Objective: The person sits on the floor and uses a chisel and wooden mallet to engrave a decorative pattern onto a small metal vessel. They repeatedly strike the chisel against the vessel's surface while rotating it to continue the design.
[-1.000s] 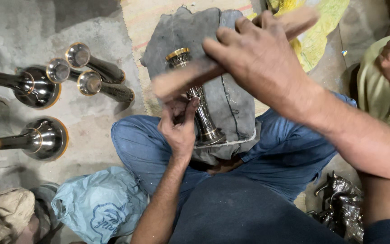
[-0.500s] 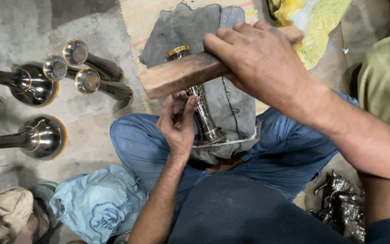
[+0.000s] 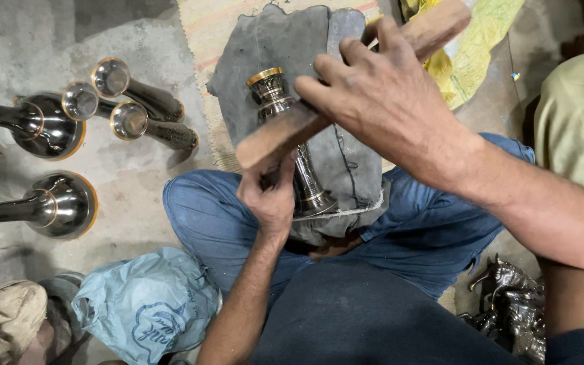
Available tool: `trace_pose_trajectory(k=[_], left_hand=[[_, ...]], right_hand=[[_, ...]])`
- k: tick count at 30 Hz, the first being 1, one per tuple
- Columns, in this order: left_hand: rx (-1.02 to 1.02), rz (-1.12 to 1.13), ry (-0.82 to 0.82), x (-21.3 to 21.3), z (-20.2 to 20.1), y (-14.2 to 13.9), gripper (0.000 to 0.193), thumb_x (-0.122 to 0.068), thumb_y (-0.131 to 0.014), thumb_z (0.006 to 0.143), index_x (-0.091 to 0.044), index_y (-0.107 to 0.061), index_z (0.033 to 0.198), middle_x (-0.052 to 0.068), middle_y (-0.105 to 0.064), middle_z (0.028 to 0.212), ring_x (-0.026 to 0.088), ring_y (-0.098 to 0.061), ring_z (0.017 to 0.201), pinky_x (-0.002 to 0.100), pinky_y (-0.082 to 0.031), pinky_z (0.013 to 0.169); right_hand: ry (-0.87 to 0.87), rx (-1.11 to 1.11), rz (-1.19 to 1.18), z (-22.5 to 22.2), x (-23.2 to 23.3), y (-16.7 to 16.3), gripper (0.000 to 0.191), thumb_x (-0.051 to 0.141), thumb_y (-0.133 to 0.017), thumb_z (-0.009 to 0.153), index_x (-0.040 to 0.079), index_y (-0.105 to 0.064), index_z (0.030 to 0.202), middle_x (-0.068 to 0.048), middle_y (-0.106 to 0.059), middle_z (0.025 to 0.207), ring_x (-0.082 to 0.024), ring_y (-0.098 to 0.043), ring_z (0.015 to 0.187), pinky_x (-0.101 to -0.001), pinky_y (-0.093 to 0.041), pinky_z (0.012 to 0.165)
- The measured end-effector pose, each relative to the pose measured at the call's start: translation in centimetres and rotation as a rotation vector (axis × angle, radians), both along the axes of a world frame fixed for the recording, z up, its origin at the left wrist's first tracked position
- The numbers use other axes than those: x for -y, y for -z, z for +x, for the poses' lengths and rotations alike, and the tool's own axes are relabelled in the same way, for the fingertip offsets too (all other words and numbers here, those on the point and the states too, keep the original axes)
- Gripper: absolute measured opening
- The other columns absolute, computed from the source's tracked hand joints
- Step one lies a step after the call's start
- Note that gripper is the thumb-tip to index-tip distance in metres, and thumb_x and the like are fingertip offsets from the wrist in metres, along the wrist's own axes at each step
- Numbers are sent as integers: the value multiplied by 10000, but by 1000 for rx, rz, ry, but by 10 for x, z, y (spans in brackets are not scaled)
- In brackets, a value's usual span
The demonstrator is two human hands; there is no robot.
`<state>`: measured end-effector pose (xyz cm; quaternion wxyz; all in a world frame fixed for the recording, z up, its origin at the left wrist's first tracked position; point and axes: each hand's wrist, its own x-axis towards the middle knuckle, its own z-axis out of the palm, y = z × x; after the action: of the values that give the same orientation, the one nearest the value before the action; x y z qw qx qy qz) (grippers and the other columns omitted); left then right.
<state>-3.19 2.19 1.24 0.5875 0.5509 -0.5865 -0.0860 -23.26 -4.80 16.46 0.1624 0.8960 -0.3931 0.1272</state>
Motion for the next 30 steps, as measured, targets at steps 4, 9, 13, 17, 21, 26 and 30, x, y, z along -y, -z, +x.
trace_pose_trajectory(k=[4,9,13,17,21,26,30], left_hand=[[-109,130,101,2,6,-2,221,-104,-838,946,-27,-669,1067,44,-712,752,82,-608,614,242,-457,562],[22,94,199,9,12,-18,293,-128,-805,973,-27,-638,1192,60,-758,919,131,-758,818,270,-629,707],[39,267,261,16,15,-34,263,-136,-823,940,-45,-680,1141,66,-770,859,156,-758,762,296,-604,671],[67,332,412,28,20,-50,286,-163,-781,958,-62,-688,1209,88,-809,1029,181,-805,913,317,-659,802],[216,397,533,41,24,-61,394,-247,-788,957,-72,-666,1289,105,-780,1112,207,-787,977,338,-667,828],[357,371,659,51,25,-77,379,-281,-765,948,-99,-704,1275,95,-771,1184,216,-786,997,363,-643,864],[422,451,725,57,24,-88,370,-279,-762,939,-93,-710,1255,88,-781,1124,236,-782,962,378,-619,826]], right_hand=[[-21,38,-38,-3,0,1,309,184,-744,1009,138,-626,1291,-41,-697,1135,-225,-678,1073,-538,-488,1005],[22,117,23,-14,0,4,356,153,-780,926,125,-615,1240,-55,-694,1109,-246,-677,1060,-517,-498,972],[41,430,291,-27,-2,12,356,136,-808,960,63,-568,1212,-125,-662,1047,-326,-654,1065,-482,-490,970],[73,341,114,-33,-7,23,370,115,-823,852,57,-582,1127,-135,-683,982,-323,-659,906,-500,-477,825],[146,441,259,-42,-14,46,385,83,-831,842,44,-561,1114,-147,-656,976,-369,-661,978,-499,-490,856],[261,778,407,-43,-27,88,351,52,-780,879,41,-562,1153,-123,-657,1035,-310,-683,968,-441,-538,829],[378,897,391,-40,-38,118,376,18,-781,832,18,-566,1140,-135,-677,1001,-295,-704,940,-439,-553,789]])
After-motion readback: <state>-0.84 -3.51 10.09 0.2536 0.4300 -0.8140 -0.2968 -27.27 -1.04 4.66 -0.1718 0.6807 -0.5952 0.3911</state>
